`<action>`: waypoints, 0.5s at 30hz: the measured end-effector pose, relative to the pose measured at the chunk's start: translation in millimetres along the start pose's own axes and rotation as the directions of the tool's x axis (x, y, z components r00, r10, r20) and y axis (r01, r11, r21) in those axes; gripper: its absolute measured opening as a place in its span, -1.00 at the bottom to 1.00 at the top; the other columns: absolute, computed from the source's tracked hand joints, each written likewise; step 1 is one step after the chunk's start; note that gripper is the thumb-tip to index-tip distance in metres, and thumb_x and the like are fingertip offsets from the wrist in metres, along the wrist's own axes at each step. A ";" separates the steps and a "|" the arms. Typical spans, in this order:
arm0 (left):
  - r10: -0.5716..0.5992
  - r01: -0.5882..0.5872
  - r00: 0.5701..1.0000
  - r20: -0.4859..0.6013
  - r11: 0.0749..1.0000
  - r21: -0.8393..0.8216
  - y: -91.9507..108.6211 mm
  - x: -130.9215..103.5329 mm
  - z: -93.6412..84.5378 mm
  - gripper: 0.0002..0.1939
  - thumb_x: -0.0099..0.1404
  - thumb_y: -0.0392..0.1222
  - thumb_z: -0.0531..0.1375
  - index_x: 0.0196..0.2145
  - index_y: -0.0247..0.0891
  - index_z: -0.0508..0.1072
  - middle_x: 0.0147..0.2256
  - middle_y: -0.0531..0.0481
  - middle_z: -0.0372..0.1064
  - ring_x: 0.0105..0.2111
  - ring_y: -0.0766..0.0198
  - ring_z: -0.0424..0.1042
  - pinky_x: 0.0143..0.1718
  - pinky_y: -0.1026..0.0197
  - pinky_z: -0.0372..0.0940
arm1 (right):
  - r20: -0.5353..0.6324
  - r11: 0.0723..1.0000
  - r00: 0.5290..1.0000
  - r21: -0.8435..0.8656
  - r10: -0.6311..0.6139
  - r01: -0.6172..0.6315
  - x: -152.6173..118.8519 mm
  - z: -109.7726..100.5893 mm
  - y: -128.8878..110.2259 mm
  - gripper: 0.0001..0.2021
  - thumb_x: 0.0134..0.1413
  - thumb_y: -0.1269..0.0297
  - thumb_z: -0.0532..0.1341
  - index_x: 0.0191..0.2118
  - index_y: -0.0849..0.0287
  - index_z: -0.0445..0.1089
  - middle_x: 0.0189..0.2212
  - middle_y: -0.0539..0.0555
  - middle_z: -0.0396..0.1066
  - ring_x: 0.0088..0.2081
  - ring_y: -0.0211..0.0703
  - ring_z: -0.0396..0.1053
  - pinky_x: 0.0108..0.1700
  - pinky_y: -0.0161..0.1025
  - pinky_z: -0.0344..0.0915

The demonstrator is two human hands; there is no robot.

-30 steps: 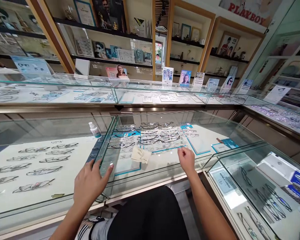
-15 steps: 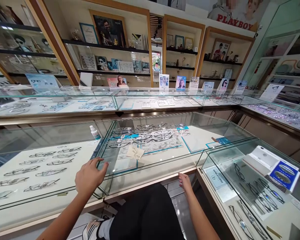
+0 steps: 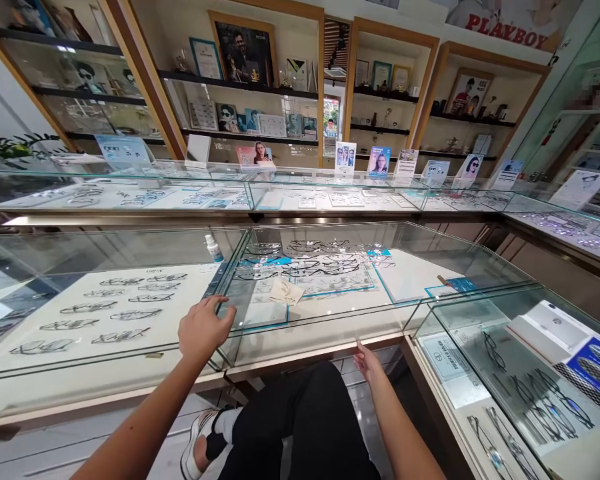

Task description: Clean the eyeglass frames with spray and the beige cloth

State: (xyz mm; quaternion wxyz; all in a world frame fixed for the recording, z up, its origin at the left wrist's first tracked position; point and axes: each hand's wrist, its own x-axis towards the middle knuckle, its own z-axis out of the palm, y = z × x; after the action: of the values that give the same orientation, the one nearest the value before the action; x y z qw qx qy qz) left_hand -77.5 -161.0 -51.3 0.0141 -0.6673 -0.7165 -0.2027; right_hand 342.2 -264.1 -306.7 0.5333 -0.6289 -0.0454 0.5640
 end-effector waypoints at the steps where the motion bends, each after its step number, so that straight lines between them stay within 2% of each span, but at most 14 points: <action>1: -0.001 0.001 1.000 -0.003 1.000 0.001 -0.2 -0.1 0.4 -0.52 0.43 0.07 0.01 0.07 -0.20 0.55 0.26 -0.15 0.46 0.20 -0.20 0.40 0.12 -0.13 0.31 | -0.009 1.000 1.000 0.007 0.006 -0.006 1.3 -0.3 1.4 -0.37 -0.40 -0.15 0.63 -0.37 0.11 0.32 -0.43 0.02 0.41 -0.07 0.03 0.56 -0.16 -0.28 0.47; 5: -0.003 0.003 1.000 -0.025 1.000 0.005 -2.0 -0.7 3.8 -0.54 0.44 0.06 0.00 0.05 -0.18 0.55 0.25 -0.13 0.46 0.19 -0.19 0.41 0.10 -0.12 0.31 | -0.017 0.999 1.000 0.030 0.023 -0.022 1.4 -3.9 3.3 -0.38 -0.39 -0.15 0.61 -0.32 0.10 0.35 -0.41 0.02 0.44 0.01 0.06 0.57 -0.10 -0.28 0.49; 9: 0.014 -0.015 0.998 -0.055 1.000 -0.005 -3.1 -1.1 6.4 -0.54 0.43 0.07 0.02 0.04 -0.18 0.56 0.23 -0.13 0.48 0.17 -0.18 0.43 0.07 -0.11 0.32 | 0.021 0.998 0.999 0.048 0.042 -0.043 4.1 -8.1 2.4 -0.39 -0.35 -0.14 0.60 -0.30 0.07 0.33 -0.45 -0.02 0.40 -0.02 0.09 0.60 -0.09 -0.22 0.52; 15: -0.006 0.005 0.998 -0.066 1.000 -0.024 -2.9 -1.8 6.7 -0.57 0.41 0.03 0.04 0.03 -0.17 0.57 0.23 -0.12 0.48 0.16 -0.17 0.43 0.08 -0.11 0.31 | 0.061 0.990 0.995 0.104 0.085 -0.091 12.5 -8.0 6.6 -0.46 -0.22 -0.10 0.56 -0.32 0.06 0.28 -0.34 -0.01 0.44 -0.09 -0.07 0.61 -0.09 -0.28 0.52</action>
State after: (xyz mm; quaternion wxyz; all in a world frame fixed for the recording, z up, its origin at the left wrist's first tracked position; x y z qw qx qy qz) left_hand -78.4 -160.7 -58.8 0.0293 -0.6584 -0.7150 -0.2332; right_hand 349.1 -263.7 -321.3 0.5393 -0.5846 -0.0026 0.6061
